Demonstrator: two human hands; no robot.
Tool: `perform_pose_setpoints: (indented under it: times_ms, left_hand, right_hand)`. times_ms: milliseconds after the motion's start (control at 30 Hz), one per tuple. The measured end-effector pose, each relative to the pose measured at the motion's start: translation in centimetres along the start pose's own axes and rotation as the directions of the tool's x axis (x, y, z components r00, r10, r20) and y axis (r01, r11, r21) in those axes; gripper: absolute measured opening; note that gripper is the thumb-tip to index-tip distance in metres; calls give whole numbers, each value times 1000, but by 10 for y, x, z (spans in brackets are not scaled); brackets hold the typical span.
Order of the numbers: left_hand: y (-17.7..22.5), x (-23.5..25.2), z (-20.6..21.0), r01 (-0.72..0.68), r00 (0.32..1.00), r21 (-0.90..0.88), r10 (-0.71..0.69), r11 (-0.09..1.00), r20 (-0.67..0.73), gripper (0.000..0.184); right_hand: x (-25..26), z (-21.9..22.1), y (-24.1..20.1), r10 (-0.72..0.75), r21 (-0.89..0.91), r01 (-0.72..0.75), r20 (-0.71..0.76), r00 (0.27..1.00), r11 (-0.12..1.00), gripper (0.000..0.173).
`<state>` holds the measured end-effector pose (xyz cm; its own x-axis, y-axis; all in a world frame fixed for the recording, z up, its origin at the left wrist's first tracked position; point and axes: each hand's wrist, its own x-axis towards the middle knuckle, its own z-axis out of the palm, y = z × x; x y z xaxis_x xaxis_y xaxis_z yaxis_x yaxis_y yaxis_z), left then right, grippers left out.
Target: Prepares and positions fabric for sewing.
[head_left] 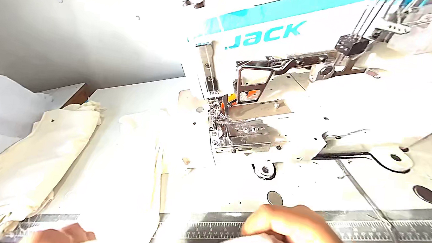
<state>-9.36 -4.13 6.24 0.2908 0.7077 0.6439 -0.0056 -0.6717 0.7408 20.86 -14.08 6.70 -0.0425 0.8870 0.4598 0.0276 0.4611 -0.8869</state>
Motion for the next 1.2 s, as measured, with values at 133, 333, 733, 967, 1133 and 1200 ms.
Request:
perform_pose_setpoints:
  times_ms: [133,333,733,967,1133,1200]
  left_hand:
    - [-13,102,-5,-379,911,713,372,590,177,28]
    - [-31,77,63,-289,951,643,134,710,280,31]
    - [-61,-29,107,209,978,-106,-208,972,17,6]
    - [-48,-27,110,118,993,253,-115,960,-29,16]
    - [-46,-37,81,150,985,357,-107,922,-136,14]
    - [-46,-34,76,91,963,69,-70,993,-261,15]
  right_hand:
    - [5,16,41,123,165,-117,-25,992,979,11]
    - [24,31,86,314,237,-261,-220,924,936,11]
    - [22,27,101,192,167,-153,-256,947,974,10]
    - [24,51,118,-131,-508,-28,-274,953,861,27]
    - [19,39,96,-220,-588,10,-287,932,809,5]
    - [13,46,96,-213,-636,16,-235,948,772,5]
